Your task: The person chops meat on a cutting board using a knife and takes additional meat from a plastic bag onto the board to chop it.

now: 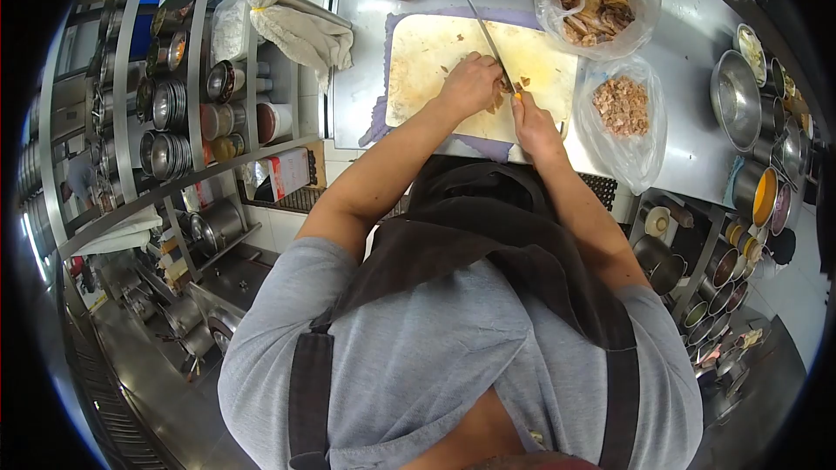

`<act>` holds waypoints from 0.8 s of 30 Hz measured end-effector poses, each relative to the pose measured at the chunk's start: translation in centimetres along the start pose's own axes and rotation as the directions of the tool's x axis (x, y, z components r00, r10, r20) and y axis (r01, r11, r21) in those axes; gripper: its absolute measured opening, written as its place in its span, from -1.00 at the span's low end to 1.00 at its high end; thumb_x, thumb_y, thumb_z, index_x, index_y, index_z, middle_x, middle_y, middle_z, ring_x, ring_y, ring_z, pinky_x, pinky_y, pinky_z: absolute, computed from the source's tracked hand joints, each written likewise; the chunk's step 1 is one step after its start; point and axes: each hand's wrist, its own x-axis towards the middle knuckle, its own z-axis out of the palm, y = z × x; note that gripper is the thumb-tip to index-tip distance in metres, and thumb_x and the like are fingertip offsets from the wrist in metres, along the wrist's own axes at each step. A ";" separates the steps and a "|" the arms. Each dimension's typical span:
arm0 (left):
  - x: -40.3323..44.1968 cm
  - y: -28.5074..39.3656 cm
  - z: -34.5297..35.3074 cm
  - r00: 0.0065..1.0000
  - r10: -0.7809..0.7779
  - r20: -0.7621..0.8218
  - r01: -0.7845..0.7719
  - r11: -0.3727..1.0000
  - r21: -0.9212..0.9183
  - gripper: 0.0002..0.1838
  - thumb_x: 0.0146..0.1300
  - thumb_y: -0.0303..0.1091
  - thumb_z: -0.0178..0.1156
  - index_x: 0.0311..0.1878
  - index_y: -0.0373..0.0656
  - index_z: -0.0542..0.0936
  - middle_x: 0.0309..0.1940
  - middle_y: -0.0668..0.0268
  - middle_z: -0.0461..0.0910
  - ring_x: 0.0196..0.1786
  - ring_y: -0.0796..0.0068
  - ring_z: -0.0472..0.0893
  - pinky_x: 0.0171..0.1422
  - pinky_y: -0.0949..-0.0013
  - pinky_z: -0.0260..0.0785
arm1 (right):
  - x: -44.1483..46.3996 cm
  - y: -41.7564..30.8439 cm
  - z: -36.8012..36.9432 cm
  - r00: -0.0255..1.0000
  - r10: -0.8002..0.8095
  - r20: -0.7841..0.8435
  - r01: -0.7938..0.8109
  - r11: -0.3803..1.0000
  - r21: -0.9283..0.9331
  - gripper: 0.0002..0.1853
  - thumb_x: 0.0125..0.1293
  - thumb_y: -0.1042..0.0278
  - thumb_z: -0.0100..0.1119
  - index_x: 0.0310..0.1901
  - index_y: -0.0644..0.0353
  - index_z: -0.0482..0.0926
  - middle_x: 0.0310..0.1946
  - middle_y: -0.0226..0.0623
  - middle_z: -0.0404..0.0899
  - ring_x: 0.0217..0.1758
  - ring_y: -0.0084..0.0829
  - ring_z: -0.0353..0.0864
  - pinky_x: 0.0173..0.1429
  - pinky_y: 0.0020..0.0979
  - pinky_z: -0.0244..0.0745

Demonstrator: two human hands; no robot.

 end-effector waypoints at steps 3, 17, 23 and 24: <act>0.3 0.2 -0.3 0.998 0.003 0.066 -0.006 0.999 0.040 -0.88 0.04 -0.47 0.25 -0.31 -0.19 0.66 -0.18 0.21 0.64 -0.07 0.16 0.57 0.08 0.22 0.44 | 0.4 0.6 -0.6 1.000 -0.004 -0.027 0.005 0.999 0.033 -0.61 0.56 0.01 -0.20 0.05 0.16 0.45 -0.35 0.26 0.62 -0.32 0.32 0.59 -0.17 0.16 0.45; -2.4 0.7 -2.4 0.986 0.072 0.151 -0.092 0.988 0.125 -0.61 0.07 -0.25 0.36 0.00 -0.05 0.62 0.10 0.27 0.55 0.18 0.19 0.49 0.17 0.09 0.39 | -2.6 1.2 -3.7 0.986 0.151 0.070 -0.158 0.981 0.109 -0.61 0.54 0.02 -0.15 0.08 0.17 0.47 -0.29 0.23 0.62 -0.14 0.25 0.59 -0.06 0.11 0.44; -3.1 2.5 0.0 0.994 -0.107 -0.014 0.107 0.988 0.112 -0.58 0.07 -0.19 0.37 -0.04 -0.22 0.61 -0.11 0.16 0.60 0.02 0.14 0.54 0.11 0.15 0.42 | -2.8 1.1 -3.1 0.998 -0.001 0.066 0.005 0.998 -0.060 -0.59 0.54 0.00 -0.13 0.11 0.17 0.48 -0.31 0.22 0.64 -0.15 0.25 0.61 -0.04 0.10 0.46; -3.3 2.7 -0.1 0.994 -0.107 -0.016 0.108 0.988 0.112 -0.58 0.07 -0.19 0.37 -0.04 -0.22 0.61 -0.11 0.16 0.60 0.02 0.14 0.54 0.11 0.15 0.42 | -2.8 1.0 -3.3 0.998 -0.002 0.067 0.006 0.999 -0.054 -0.59 0.54 0.00 -0.13 0.11 0.17 0.48 -0.31 0.22 0.64 -0.15 0.25 0.61 -0.04 0.10 0.47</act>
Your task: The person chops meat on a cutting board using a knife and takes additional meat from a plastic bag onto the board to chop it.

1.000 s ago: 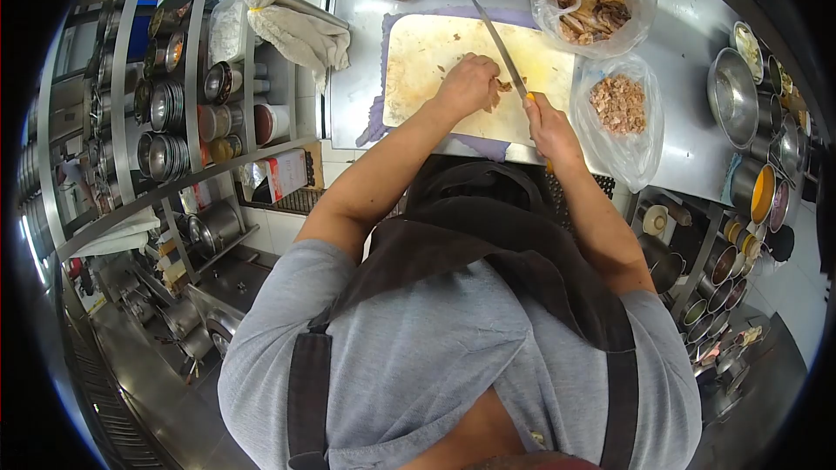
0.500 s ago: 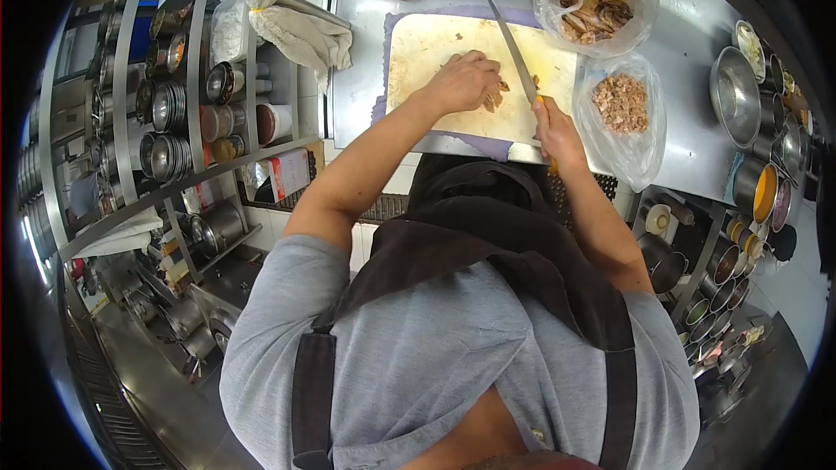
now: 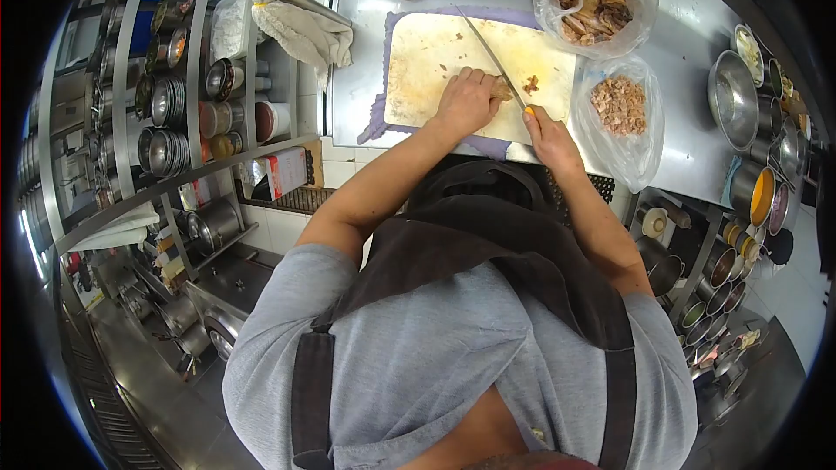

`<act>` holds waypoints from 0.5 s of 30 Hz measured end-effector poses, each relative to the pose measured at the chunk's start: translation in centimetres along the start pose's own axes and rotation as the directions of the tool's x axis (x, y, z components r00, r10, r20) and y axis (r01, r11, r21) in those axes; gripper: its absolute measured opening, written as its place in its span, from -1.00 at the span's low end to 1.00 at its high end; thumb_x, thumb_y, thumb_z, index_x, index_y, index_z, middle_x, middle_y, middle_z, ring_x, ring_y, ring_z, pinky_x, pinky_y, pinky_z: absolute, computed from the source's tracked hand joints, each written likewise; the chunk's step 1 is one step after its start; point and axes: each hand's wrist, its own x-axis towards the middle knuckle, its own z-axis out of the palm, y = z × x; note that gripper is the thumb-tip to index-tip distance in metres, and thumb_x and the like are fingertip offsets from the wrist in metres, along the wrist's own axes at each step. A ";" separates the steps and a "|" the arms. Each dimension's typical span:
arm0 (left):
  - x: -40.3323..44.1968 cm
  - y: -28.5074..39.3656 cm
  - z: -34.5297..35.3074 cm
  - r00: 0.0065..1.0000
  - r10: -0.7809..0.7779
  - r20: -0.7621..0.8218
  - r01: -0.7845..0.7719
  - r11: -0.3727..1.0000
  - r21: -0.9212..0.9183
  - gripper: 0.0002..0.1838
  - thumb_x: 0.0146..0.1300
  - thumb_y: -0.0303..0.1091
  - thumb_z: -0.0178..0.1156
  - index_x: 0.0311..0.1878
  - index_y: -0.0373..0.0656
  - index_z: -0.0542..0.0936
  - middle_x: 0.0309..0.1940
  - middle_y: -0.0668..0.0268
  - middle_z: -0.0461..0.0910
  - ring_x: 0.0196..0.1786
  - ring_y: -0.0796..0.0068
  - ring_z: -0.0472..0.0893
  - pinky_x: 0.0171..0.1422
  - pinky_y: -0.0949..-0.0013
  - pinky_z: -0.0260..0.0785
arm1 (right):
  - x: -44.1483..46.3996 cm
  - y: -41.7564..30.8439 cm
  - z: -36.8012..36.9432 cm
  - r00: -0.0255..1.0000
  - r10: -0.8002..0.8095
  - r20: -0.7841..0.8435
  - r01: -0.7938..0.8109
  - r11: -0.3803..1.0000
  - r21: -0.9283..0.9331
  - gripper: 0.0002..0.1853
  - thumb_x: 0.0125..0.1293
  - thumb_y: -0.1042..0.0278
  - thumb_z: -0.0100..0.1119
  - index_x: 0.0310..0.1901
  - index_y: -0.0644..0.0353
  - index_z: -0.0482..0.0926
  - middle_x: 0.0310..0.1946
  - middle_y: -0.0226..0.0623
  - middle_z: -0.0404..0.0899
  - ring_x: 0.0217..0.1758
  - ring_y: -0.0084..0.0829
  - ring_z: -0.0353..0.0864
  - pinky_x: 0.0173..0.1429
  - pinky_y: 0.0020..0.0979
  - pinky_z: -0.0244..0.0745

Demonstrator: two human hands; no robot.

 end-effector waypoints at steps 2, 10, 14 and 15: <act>-0.2 0.4 -0.1 0.997 -0.075 0.023 0.075 0.997 -0.013 -0.57 0.08 -0.19 0.38 -0.04 -0.26 0.60 -0.12 0.12 0.60 0.01 0.13 0.54 0.10 0.16 0.43 | -0.2 0.1 -0.3 1.000 0.002 0.001 -0.002 1.000 0.005 -0.58 0.54 0.00 -0.13 0.12 0.17 0.48 -0.31 0.22 0.64 -0.15 0.25 0.61 -0.04 0.10 0.47; 0.8 -1.4 0.2 0.996 0.060 -0.060 -0.068 0.987 -0.143 -0.69 0.10 -0.35 0.30 -0.08 -0.22 0.62 -0.14 0.15 0.62 -0.03 0.14 0.55 0.12 0.16 0.43 | -1.2 0.5 -1.1 0.998 0.058 0.007 -0.058 0.997 0.049 -0.60 0.54 0.01 -0.13 0.10 0.15 0.49 -0.34 0.23 0.63 -0.17 0.25 0.61 -0.07 0.10 0.45; 0.7 -1.2 1.4 0.993 0.106 -0.050 -0.112 0.981 -0.155 -0.74 0.10 -0.43 0.24 -0.11 -0.23 0.62 -0.19 0.14 0.63 -0.03 0.13 0.55 0.13 0.18 0.43 | -1.5 0.8 -0.7 0.997 0.077 0.031 -0.079 0.994 0.070 -0.62 0.56 0.06 -0.13 0.06 0.20 0.51 -0.38 0.13 0.64 -0.26 0.20 0.62 -0.18 -0.02 0.45; 0.6 -1.1 1.3 0.993 0.106 -0.048 -0.112 0.981 -0.157 -0.74 0.10 -0.43 0.24 -0.11 -0.23 0.62 -0.19 0.14 0.63 -0.03 0.13 0.55 0.13 0.18 0.43 | -1.6 0.8 -0.6 0.997 0.068 0.027 -0.070 0.994 0.083 -0.62 0.56 0.06 -0.13 0.06 0.20 0.51 -0.40 0.11 0.63 -0.28 0.17 0.62 -0.19 -0.04 0.45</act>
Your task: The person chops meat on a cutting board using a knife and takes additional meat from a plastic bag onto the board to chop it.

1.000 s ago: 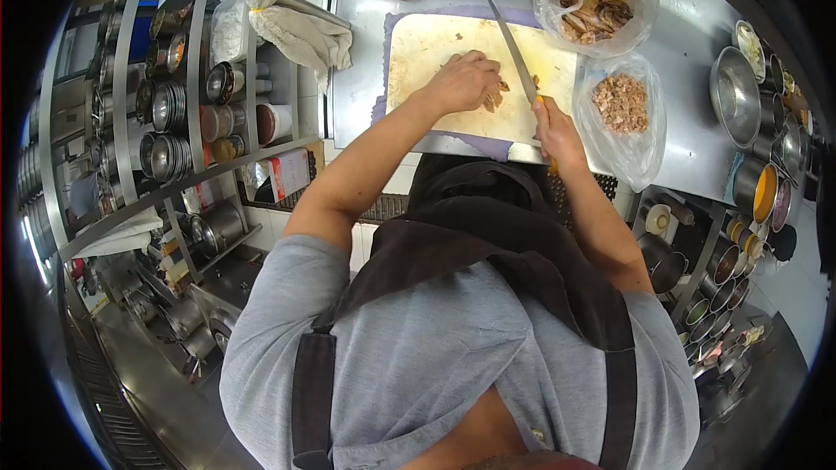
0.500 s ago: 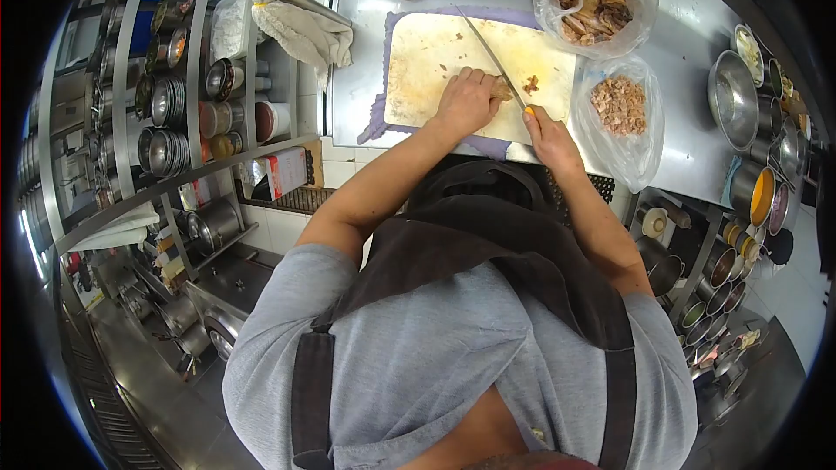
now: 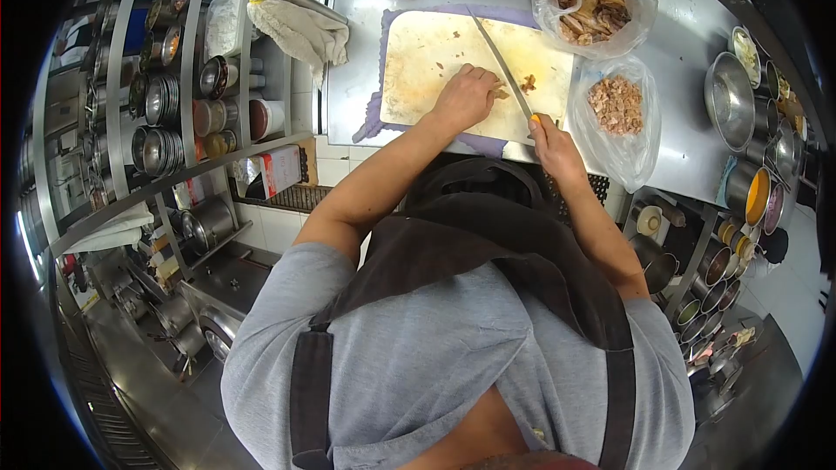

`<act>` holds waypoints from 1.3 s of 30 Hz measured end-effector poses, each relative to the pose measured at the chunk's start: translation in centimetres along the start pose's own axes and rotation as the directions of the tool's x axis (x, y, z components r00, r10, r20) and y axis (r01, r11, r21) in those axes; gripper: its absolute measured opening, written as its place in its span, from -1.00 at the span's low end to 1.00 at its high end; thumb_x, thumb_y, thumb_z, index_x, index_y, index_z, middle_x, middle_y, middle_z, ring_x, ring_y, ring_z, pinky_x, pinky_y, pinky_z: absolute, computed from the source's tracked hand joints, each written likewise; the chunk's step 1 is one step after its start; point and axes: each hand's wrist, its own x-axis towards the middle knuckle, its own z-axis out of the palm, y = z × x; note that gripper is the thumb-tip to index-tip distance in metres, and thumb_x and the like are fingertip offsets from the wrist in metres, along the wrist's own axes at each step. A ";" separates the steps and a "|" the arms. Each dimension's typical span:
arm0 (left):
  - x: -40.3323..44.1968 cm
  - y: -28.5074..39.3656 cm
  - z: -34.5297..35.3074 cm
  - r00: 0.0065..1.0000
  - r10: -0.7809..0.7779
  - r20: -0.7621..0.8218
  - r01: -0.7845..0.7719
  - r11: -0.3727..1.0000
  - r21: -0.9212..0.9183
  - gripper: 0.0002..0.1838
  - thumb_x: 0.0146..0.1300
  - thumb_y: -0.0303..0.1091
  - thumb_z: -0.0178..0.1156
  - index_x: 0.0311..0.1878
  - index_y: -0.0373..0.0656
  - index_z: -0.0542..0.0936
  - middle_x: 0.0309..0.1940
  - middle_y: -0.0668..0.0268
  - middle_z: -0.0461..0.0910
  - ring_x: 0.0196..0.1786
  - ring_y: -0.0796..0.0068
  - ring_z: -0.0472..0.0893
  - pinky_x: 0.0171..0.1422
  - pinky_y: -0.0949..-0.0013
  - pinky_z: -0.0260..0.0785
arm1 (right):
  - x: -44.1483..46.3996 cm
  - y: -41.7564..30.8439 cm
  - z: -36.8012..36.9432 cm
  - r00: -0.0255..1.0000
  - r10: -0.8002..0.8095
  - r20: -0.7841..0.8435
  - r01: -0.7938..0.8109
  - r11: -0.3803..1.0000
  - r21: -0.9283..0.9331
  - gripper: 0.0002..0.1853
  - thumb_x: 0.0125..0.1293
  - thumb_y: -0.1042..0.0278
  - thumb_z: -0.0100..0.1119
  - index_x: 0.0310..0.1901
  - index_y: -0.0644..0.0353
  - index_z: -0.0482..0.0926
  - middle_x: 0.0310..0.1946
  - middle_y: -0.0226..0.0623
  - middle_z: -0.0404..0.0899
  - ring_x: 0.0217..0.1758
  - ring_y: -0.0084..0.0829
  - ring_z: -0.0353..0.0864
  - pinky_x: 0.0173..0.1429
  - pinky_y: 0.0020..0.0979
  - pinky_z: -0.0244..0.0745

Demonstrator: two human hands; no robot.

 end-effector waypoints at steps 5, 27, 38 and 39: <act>-0.1 0.9 -0.7 0.994 -0.096 -0.045 0.096 0.995 -0.001 -0.80 0.10 -0.44 0.27 -0.17 -0.21 0.66 -0.21 0.15 0.64 -0.09 0.12 0.56 0.10 0.17 0.42 | -0.3 -0.4 0.0 0.997 -0.071 -0.038 0.070 0.997 -0.011 -0.63 0.54 0.05 -0.10 0.08 0.17 0.49 -0.37 0.23 0.62 -0.21 0.25 0.61 -0.14 0.10 0.46; 0.1 0.7 -0.1 0.999 -0.026 0.018 0.027 1.000 -0.012 -0.83 0.11 -0.44 0.18 -0.24 -0.30 0.59 -0.24 0.04 0.61 -0.03 0.06 0.54 0.17 0.14 0.41 | 2.9 -1.7 1.8 0.997 -0.080 -0.006 0.080 0.995 -0.053 -0.63 0.54 0.06 -0.12 0.08 0.20 0.46 -0.38 0.30 0.61 -0.22 0.28 0.61 -0.12 0.17 0.43; -0.2 0.5 -1.6 0.995 -0.076 0.063 0.079 0.995 -0.055 -0.78 0.05 -0.43 0.30 -0.19 -0.24 0.63 -0.26 0.08 0.64 -0.10 0.05 0.58 0.12 0.14 0.42 | 0.2 -1.5 -0.3 0.993 -0.107 0.043 0.109 0.994 -0.031 -0.62 0.54 0.04 -0.12 0.09 0.17 0.47 -0.43 0.26 0.60 -0.26 0.29 0.60 -0.15 0.13 0.46; -0.4 0.3 -1.2 0.995 -0.081 0.065 0.085 0.995 -0.056 -0.78 0.05 -0.43 0.30 -0.19 -0.24 0.63 -0.26 0.08 0.64 -0.10 0.05 0.58 0.12 0.14 0.42 | 0.4 -1.4 0.0 0.993 -0.103 0.056 0.105 0.993 -0.047 -0.62 0.54 0.04 -0.13 0.09 0.17 0.47 -0.42 0.26 0.60 -0.26 0.29 0.60 -0.15 0.14 0.45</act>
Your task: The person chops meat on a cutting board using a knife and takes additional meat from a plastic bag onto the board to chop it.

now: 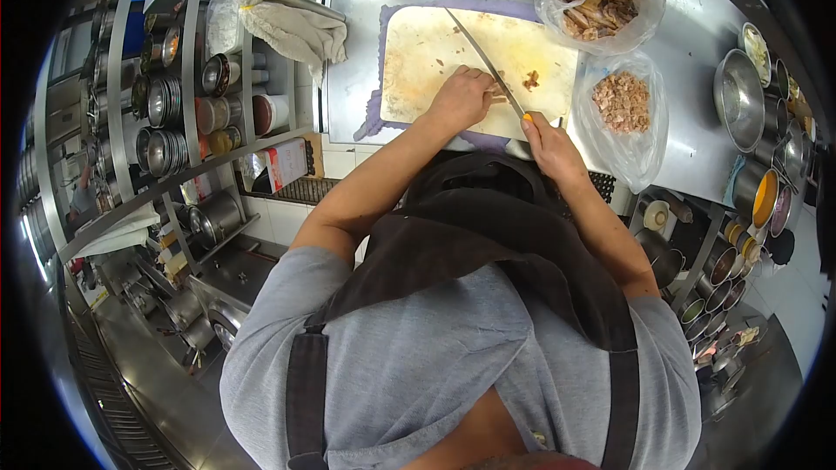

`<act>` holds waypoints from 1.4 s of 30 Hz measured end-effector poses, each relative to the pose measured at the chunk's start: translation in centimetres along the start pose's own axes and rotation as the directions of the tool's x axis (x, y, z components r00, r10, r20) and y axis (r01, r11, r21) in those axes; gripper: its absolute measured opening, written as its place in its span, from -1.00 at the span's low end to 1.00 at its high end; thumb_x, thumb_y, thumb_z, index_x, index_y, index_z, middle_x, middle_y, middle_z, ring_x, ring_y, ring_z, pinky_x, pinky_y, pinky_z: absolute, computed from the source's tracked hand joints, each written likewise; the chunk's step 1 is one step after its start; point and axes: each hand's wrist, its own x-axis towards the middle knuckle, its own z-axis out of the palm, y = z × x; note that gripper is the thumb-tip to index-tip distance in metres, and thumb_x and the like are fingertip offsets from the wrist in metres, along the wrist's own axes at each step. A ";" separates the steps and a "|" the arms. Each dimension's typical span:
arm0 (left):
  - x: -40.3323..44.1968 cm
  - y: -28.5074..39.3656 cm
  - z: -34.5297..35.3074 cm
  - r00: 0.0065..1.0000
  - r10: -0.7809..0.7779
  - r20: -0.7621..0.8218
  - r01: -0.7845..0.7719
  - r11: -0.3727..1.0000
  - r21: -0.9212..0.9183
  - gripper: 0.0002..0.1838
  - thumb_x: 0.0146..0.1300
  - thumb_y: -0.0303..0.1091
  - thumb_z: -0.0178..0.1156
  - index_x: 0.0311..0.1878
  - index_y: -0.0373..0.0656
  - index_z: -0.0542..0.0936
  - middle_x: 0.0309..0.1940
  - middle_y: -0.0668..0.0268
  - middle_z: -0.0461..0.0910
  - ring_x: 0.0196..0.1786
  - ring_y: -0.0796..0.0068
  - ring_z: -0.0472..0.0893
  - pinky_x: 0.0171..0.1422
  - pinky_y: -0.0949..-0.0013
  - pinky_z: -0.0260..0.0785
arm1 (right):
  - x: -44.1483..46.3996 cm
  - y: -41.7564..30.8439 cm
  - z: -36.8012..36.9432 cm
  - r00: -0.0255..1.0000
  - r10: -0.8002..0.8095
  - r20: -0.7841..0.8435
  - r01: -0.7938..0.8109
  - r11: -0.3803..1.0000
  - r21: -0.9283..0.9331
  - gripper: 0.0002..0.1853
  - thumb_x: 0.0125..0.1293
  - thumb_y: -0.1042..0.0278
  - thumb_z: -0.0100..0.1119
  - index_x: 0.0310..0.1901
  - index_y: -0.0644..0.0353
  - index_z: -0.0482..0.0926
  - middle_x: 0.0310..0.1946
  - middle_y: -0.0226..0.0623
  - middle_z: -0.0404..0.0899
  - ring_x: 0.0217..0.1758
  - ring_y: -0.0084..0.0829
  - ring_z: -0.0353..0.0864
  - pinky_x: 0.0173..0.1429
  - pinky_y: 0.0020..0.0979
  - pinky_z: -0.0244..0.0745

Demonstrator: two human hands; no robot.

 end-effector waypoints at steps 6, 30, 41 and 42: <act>0.3 -0.6 1.1 0.999 0.010 -0.033 -0.009 1.000 0.020 -0.80 0.08 -0.47 0.25 -0.18 -0.25 0.63 -0.27 0.09 0.63 -0.11 0.07 0.57 0.11 0.16 0.42 | 3.4 0.2 2.5 1.000 0.012 0.018 -0.012 1.000 -0.014 -0.61 0.54 0.04 -0.15 0.09 0.17 0.47 -0.39 0.28 0.61 -0.23 0.29 0.60 -0.10 0.16 0.44; -1.2 0.1 0.4 0.992 0.020 -0.123 -0.014 0.998 0.053 -0.81 0.07 -0.46 0.25 -0.22 -0.28 0.63 -0.28 0.10 0.61 -0.10 0.05 0.54 0.10 0.11 0.41 | 2.8 -0.8 2.0 0.999 -0.025 -0.022 0.026 1.000 0.002 -0.62 0.54 0.05 -0.13 0.06 0.20 0.48 -0.39 0.27 0.61 -0.23 0.28 0.61 -0.12 0.15 0.45; -1.8 -0.8 1.0 0.987 -0.029 -0.161 0.036 0.998 0.044 -0.85 0.09 -0.47 0.24 -0.24 -0.21 0.66 -0.37 0.10 0.63 -0.17 0.06 0.57 0.02 0.14 0.45 | 2.5 -0.5 2.7 0.996 -0.086 0.036 0.087 0.995 -0.049 -0.64 0.54 0.07 -0.11 0.05 0.20 0.50 -0.41 0.26 0.60 -0.27 0.27 0.60 -0.17 0.15 0.44; -1.9 -0.8 1.0 0.987 -0.030 -0.161 0.038 0.998 0.046 -0.85 0.09 -0.47 0.24 -0.24 -0.21 0.66 -0.37 0.10 0.63 -0.17 0.06 0.57 0.02 0.14 0.45 | 3.2 -0.7 3.1 0.996 -0.076 0.037 0.078 0.996 -0.053 -0.63 0.54 0.07 -0.11 0.06 0.20 0.50 -0.42 0.25 0.60 -0.27 0.27 0.60 -0.16 0.15 0.44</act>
